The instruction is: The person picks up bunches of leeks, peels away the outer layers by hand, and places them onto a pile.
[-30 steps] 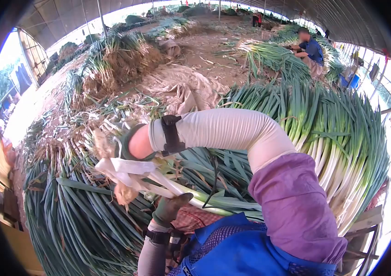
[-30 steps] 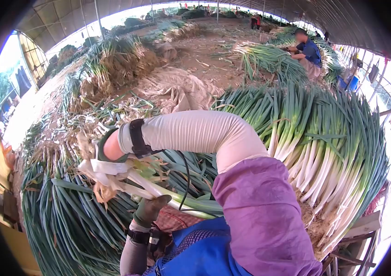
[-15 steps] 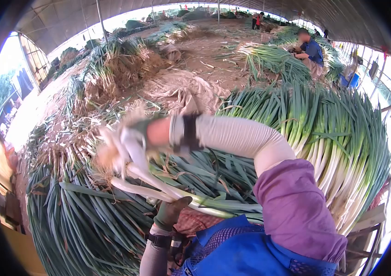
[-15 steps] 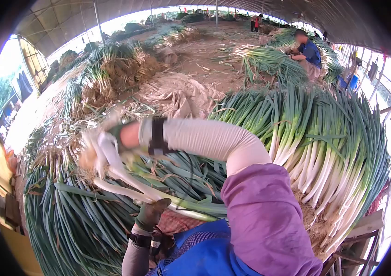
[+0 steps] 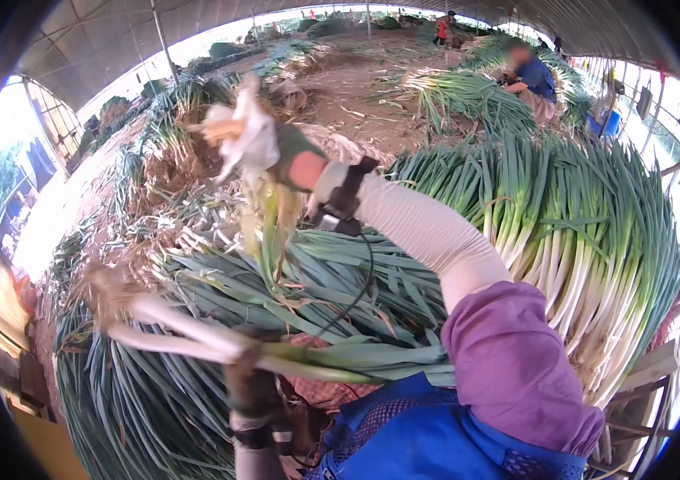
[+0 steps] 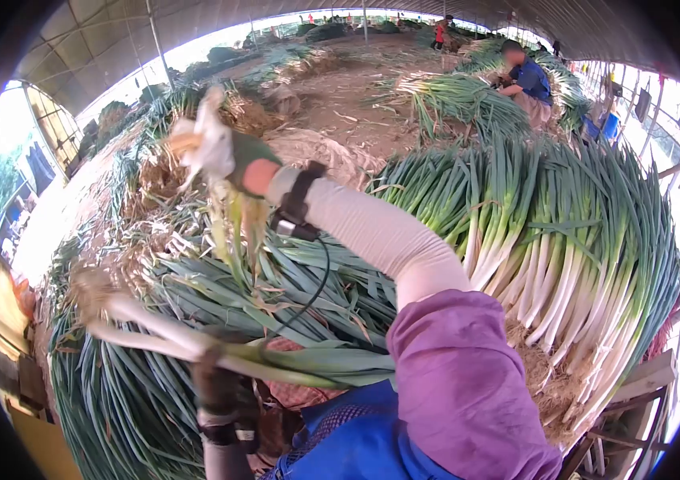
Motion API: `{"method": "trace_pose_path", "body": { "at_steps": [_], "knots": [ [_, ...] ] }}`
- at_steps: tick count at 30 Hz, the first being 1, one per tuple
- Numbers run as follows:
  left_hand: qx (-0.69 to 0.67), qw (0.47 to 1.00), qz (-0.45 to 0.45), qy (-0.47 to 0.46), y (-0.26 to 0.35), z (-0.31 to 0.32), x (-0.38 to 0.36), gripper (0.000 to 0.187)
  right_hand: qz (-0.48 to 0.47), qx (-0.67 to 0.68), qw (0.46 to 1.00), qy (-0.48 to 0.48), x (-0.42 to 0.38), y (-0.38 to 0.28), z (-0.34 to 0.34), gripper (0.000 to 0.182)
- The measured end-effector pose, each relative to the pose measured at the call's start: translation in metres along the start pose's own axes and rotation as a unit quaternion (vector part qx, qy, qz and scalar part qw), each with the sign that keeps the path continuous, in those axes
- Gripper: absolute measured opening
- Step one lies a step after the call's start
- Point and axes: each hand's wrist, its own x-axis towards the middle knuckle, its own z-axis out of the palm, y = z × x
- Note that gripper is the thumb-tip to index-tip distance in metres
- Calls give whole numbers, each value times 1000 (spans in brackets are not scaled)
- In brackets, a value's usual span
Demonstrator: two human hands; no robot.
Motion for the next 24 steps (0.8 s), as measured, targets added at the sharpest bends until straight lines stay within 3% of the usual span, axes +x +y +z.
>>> {"method": "trace_pose_path", "body": {
  "at_steps": [1,2,3,4,5,6,8,12,13,14,15,16,18,21,24],
  "knots": [
    [21,998,36,51,19,-13,0,36,60,79,993,66,-12,-5,-16,54],
    [-36,994,101,12,38,-29,8,34,128,108,979,116,-39,-15,-24,56],
    [-100,990,83,-48,69,-36,5,35,191,142,956,171,-67,-26,-32,58],
    [-136,986,57,-83,103,-45,3,37,230,81,957,159,-108,-18,-52,54],
    [-82,985,144,46,132,-69,-10,36,268,20,953,143,-149,-9,-73,53],
    [64,957,270,79,161,-54,-23,36,304,-39,944,122,-189,-1,-93,54],
    [240,880,367,184,233,-48,-52,40,391,-80,903,158,-282,-3,-110,47],
    [517,665,434,320,384,-52,-131,48,522,71,767,367,-469,-41,-109,44],
    [564,610,441,339,410,-48,-150,50,582,26,751,312,-508,-53,-116,39],
    [595,569,446,350,433,-41,-165,53,642,-57,742,184,-537,-65,-124,34],
    [613,522,450,386,452,-28,-181,52,659,-172,732,-1,-557,-76,-133,29],
    [619,509,442,403,462,-14,-189,51,632,-251,710,-182,-570,-86,-139,23],
    [621,497,431,426,477,12,-199,49,524,-362,645,-422,-584,-81,-142,23],
    [609,538,404,420,487,38,-198,47,518,-339,622,-479,-546,-79,-137,26],
    [554,659,331,387,483,50,-178,45,560,-297,588,-502,-471,-39,-132,31]
  ]
}}
